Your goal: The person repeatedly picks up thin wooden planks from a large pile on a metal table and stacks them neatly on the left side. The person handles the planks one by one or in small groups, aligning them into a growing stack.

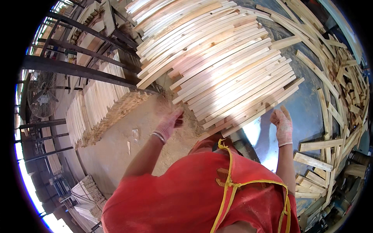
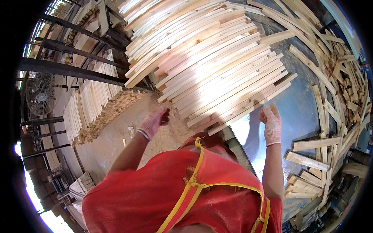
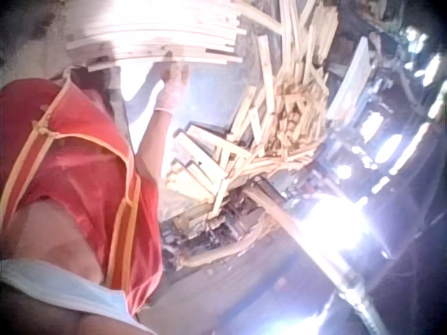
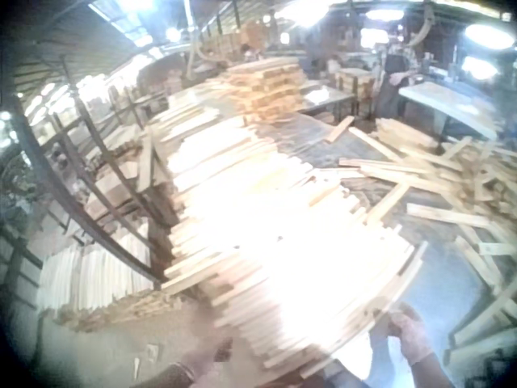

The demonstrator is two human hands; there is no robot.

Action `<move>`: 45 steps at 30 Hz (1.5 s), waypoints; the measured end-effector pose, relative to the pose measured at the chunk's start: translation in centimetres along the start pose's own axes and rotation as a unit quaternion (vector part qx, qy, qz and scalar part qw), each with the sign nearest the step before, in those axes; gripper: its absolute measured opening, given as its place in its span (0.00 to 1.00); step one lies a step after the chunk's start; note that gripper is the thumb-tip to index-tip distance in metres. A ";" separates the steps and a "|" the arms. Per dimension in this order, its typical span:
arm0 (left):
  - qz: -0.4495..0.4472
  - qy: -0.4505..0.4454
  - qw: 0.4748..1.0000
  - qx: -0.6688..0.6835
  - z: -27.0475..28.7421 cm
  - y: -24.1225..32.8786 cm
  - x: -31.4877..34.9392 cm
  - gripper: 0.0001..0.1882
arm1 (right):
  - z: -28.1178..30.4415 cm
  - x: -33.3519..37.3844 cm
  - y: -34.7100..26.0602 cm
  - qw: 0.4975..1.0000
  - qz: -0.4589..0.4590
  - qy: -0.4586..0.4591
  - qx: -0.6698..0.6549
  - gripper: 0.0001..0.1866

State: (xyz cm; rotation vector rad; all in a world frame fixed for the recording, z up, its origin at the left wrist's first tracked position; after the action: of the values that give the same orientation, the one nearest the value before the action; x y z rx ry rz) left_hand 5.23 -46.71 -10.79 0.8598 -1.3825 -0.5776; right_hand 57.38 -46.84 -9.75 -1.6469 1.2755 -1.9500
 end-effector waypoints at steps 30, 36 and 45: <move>-0.537 -0.138 0.518 -0.651 -9.1 22.4 -7.7 0.37 | -13.9 -0.6 -3.1 0.983 -0.042 -0.134 -0.116 0.42; -0.536 -0.032 0.516 -0.667 -9.4 20.4 -9.1 0.29 | -6.3 -1.2 -3.1 0.972 0.090 -0.081 0.200 0.42; -0.637 -0.162 0.488 -0.574 -21.8 8.3 -0.8 0.42 | 27.3 -3.2 -10.0 0.634 0.164 0.366 0.661 0.37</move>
State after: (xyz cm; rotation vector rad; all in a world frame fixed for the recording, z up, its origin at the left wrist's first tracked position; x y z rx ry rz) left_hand 25.44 -37.27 -4.00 0.4243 -0.0405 -2.5525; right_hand 86.05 -50.75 -5.39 0.1324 -0.0508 -2.2763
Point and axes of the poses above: each hand's wrist, its own x-axis away from the middle knuckle, its own z-axis out of the back of the hand, y = z × x, the point moved 1 cm from there along -x, towards the middle knuckle, and after that the axes turned 11 degrees about -z, right-handed, at the moved point
